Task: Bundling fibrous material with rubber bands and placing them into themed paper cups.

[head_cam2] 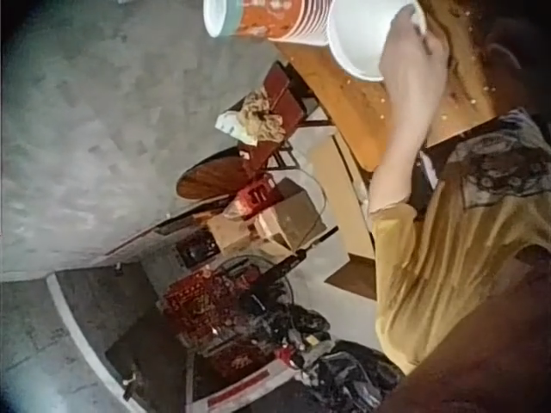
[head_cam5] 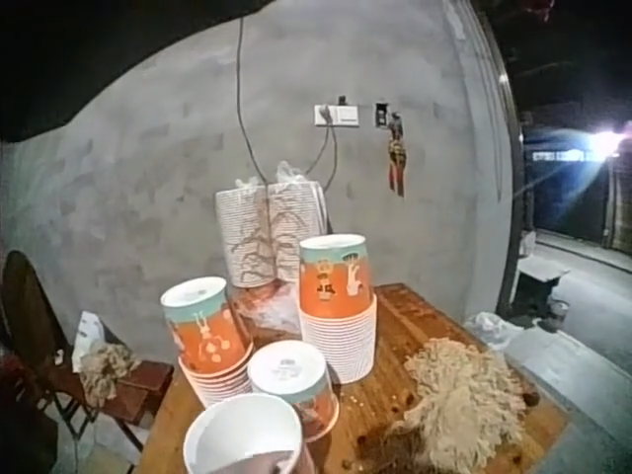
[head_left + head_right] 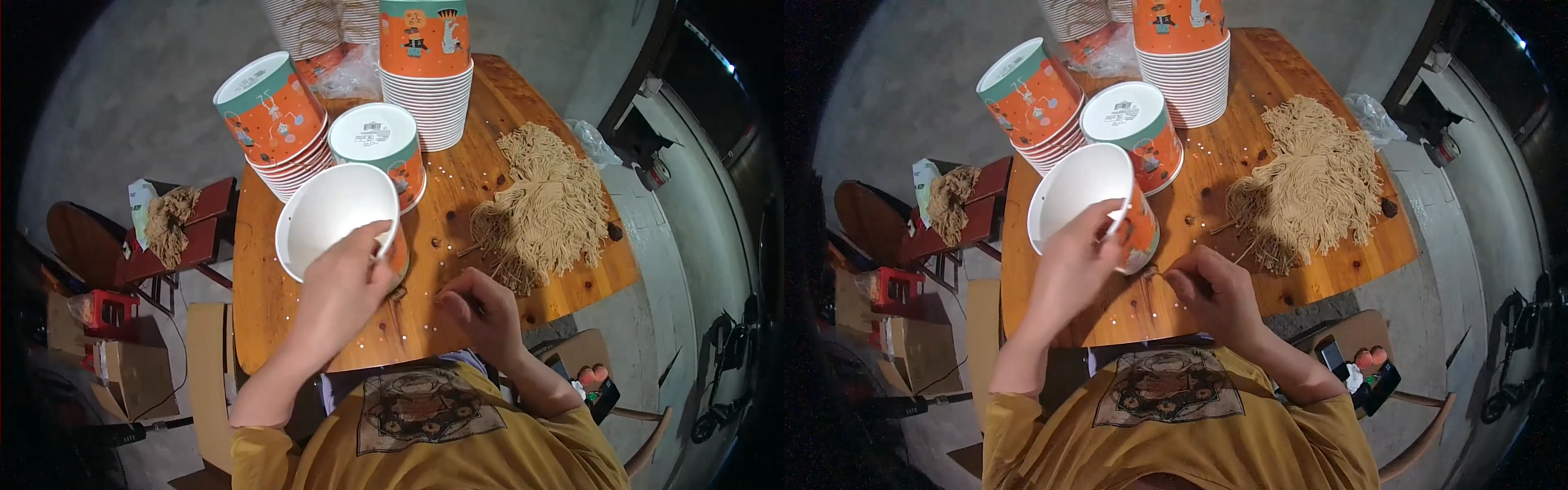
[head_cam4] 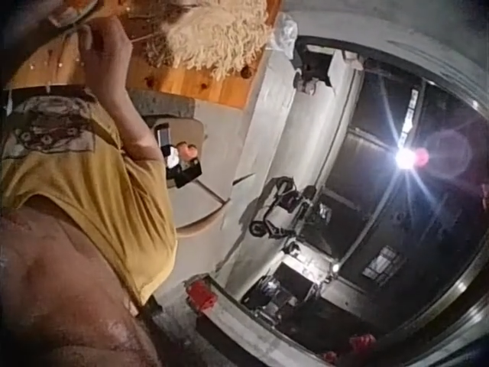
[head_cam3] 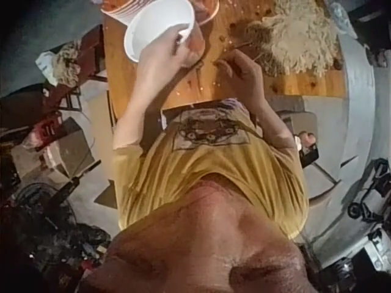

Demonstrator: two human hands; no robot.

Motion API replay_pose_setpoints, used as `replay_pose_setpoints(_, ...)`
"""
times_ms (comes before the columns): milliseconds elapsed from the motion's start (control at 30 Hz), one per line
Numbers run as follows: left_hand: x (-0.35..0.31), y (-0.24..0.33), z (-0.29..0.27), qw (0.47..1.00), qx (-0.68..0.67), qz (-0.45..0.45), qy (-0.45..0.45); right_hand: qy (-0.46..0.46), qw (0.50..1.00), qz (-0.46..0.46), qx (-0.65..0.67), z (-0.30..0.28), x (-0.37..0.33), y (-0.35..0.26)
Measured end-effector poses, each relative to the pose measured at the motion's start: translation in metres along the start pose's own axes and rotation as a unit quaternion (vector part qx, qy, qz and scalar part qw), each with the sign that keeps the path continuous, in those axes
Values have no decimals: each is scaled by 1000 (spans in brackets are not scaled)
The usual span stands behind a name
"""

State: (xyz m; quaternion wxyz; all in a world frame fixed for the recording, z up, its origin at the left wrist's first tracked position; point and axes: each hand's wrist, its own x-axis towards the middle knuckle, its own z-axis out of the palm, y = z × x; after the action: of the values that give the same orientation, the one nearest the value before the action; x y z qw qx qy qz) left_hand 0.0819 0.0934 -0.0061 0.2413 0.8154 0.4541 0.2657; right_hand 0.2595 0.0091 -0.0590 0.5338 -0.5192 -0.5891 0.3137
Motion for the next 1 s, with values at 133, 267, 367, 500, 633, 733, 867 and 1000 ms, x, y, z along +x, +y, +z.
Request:
replay_pose_setpoints(133,-8,-24,-28,984,-156,-86,12,3,1000,21,14,8,10,8)
replay_pose_setpoints(267,-16,-34,-45,966,-224,-131,10,-16,997,-39,62,29,29,0)
replay_pose_setpoints(367,-20,-34,-46,955,-261,-141,6,-18,996,-43,77,52,43,0)
replay_pose_setpoints(500,-24,-32,-44,965,-227,-132,10,7,992,-127,8,61,61,-12)
replay_pose_setpoints(633,-26,-32,-42,973,-195,-124,8,-3,989,-139,-51,63,67,-16)
replay_pose_setpoints(733,-25,-28,-42,976,-179,-124,3,-1,987,-142,-74,64,67,-16)
replay_pose_setpoints(867,-28,-28,-38,980,-165,-107,8,7,981,-170,-96,64,67,-18)
replay_pose_setpoints(1000,-27,-26,-36,983,-150,-105,6,27,977,-191,-86,64,68,-14)
